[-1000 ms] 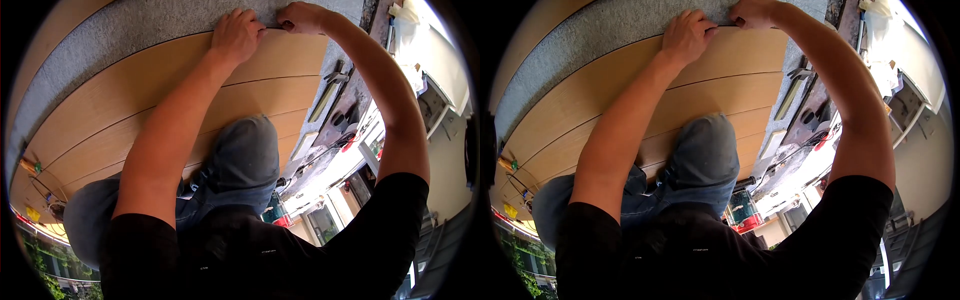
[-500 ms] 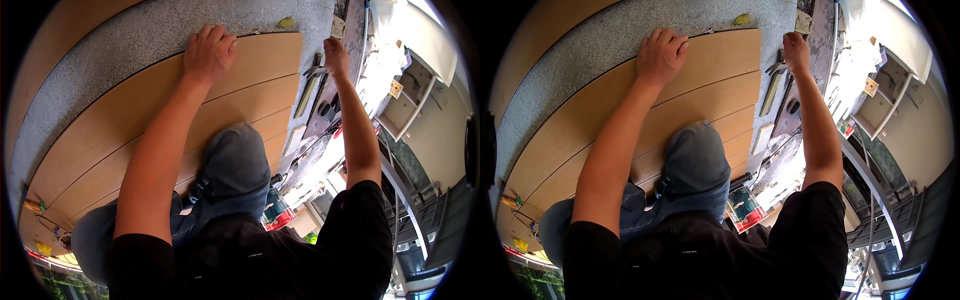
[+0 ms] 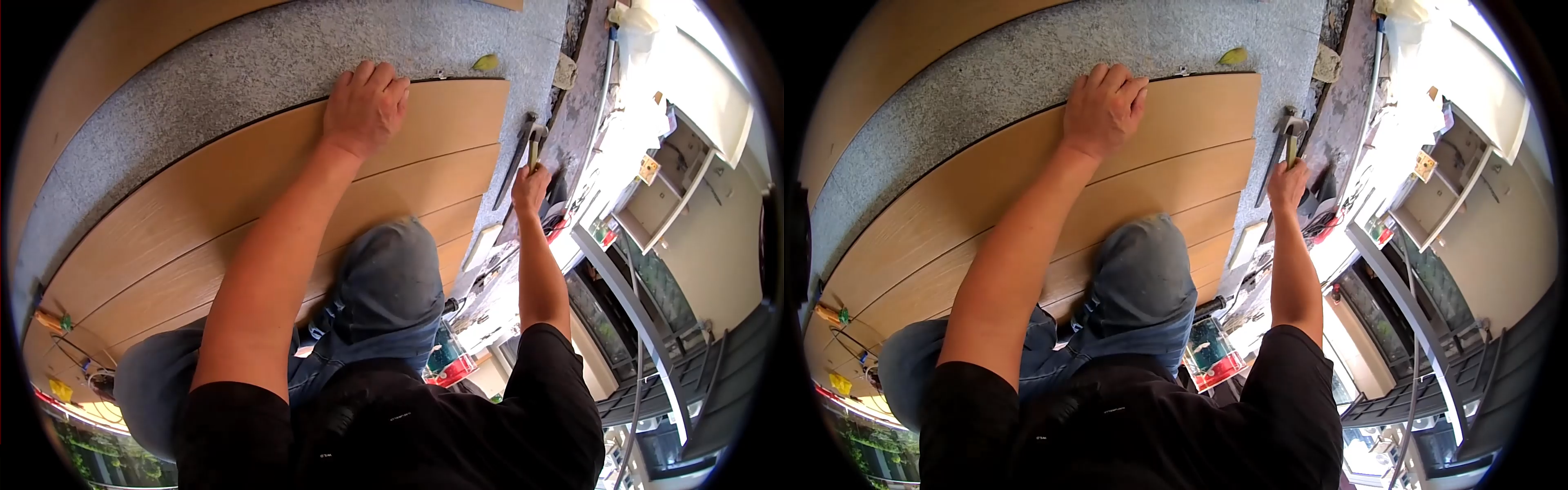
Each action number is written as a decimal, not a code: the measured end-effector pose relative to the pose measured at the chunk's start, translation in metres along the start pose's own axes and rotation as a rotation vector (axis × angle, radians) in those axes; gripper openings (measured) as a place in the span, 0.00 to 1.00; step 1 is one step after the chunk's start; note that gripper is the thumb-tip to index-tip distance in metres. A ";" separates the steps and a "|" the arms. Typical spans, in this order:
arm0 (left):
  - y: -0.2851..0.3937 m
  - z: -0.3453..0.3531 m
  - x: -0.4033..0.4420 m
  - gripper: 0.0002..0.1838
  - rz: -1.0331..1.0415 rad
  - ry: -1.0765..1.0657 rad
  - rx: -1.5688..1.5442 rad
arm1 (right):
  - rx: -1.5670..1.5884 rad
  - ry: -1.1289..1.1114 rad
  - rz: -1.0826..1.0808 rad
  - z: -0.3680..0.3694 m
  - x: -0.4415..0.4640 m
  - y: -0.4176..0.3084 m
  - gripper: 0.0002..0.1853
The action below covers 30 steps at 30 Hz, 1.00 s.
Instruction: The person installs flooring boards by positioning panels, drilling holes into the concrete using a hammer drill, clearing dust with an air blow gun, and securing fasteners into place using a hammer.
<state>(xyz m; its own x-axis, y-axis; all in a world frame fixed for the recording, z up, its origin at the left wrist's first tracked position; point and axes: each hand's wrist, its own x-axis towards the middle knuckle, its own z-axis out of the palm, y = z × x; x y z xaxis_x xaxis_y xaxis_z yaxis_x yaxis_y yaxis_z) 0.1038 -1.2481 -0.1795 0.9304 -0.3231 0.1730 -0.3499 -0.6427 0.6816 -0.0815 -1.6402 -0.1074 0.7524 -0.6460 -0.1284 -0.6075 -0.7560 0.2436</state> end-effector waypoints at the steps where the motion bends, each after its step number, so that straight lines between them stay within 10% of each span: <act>1: 0.000 0.000 0.000 0.05 -0.004 -0.023 0.004 | 0.189 -0.022 0.085 -0.012 0.008 -0.009 0.21; 4: 0.001 -0.001 0.000 0.05 -0.005 -0.015 -0.013 | 1.008 -0.323 0.380 -0.058 0.018 -0.048 0.20; 10: 0.002 -0.002 -0.001 0.05 -0.020 -0.046 -0.013 | 1.394 -0.594 0.368 -0.130 0.017 -0.160 0.22; 19: -0.001 -0.001 -0.001 0.05 -0.005 0.021 -0.016 | 0.776 -0.729 0.181 -0.116 0.029 -0.184 0.21; 30: -0.001 -0.001 -0.001 0.06 -0.012 0.016 -0.003 | 0.764 -0.805 0.261 -0.120 0.024 -0.198 0.20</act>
<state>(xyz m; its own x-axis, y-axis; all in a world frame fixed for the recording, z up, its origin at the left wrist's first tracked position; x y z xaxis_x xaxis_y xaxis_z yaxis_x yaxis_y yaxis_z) 0.1029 -1.2464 -0.1794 0.9363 -0.3043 0.1755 -0.3380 -0.6442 0.6861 0.0871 -1.4933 -0.0430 0.3661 -0.4648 -0.8062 -0.9250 -0.2766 -0.2606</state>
